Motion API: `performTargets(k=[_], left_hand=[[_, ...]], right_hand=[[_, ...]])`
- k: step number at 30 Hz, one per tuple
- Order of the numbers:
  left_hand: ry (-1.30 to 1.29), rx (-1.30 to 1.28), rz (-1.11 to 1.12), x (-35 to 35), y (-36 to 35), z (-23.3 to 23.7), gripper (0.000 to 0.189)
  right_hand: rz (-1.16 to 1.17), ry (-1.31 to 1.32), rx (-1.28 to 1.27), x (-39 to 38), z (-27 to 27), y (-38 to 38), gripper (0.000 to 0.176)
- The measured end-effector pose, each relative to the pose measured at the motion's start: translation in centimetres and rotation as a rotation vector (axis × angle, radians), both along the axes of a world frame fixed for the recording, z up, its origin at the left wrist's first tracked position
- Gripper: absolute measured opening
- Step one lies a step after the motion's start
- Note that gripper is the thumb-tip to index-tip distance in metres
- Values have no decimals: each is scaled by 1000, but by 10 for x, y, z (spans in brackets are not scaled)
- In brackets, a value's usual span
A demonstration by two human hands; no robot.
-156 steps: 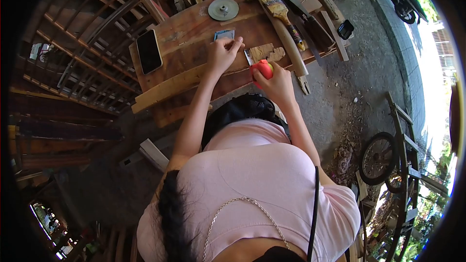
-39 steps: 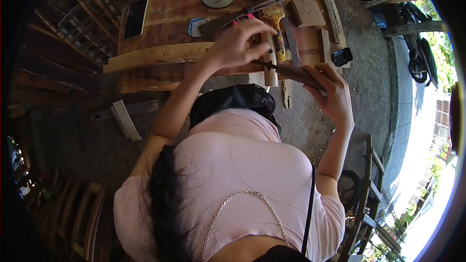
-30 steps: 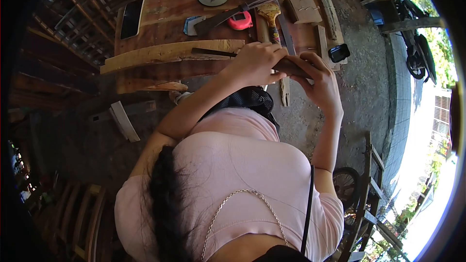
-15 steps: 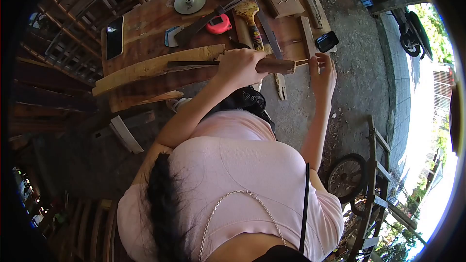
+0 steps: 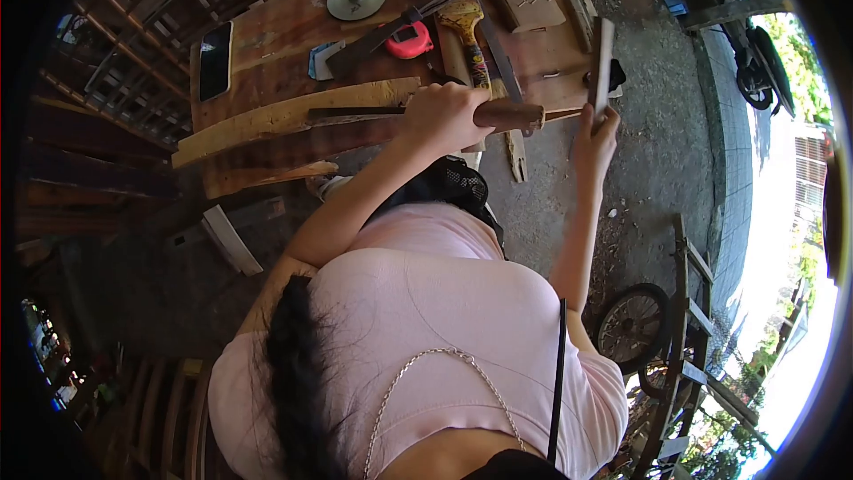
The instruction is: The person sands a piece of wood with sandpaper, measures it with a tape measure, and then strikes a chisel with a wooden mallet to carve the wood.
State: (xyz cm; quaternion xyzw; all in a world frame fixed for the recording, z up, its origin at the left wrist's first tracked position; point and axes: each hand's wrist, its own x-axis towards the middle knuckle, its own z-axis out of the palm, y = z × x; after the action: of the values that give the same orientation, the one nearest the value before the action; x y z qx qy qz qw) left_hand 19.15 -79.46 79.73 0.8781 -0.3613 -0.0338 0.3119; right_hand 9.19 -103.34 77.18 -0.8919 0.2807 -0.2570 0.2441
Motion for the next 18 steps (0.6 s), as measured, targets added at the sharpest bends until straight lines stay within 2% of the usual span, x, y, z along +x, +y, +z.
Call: performTargets(k=[2,4,5,7,8,10,11,12,14,15,16,18], left_hand=[[2,5,31,0,1,0,23],[6,8,26,0,1,4,22],[25,14,18,0,2,9,20],[25,16,33,0,4,11,19],[26,9,25,0,5,12,18],[12,-8,35,0,8,10,17],[13,-2,47,1,8,7,18],[14,4,57,1,9,6,18],[11,-4,58,3,12,6,18],[7,-8,59,3,14,6,18],[11,-9,65,3,15,4,18],[-2,-58,71,3,16,1,18]], right_hand=[[-36,-144,255,-17,22,8,37],[54,-521,434,-27,43,23,34],[71,-517,444,-30,56,33,34],[-101,-848,564,-32,72,62,32],[-90,-843,577,-36,70,73,32],[62,-757,802,-44,61,92,27],[146,-632,754,-46,52,100,31],[149,-630,752,-48,48,104,31],[270,-550,861,-53,46,109,38],[261,-560,768,-53,49,101,45],[264,-554,769,-51,55,92,45],[43,-820,621,-46,69,78,44]])
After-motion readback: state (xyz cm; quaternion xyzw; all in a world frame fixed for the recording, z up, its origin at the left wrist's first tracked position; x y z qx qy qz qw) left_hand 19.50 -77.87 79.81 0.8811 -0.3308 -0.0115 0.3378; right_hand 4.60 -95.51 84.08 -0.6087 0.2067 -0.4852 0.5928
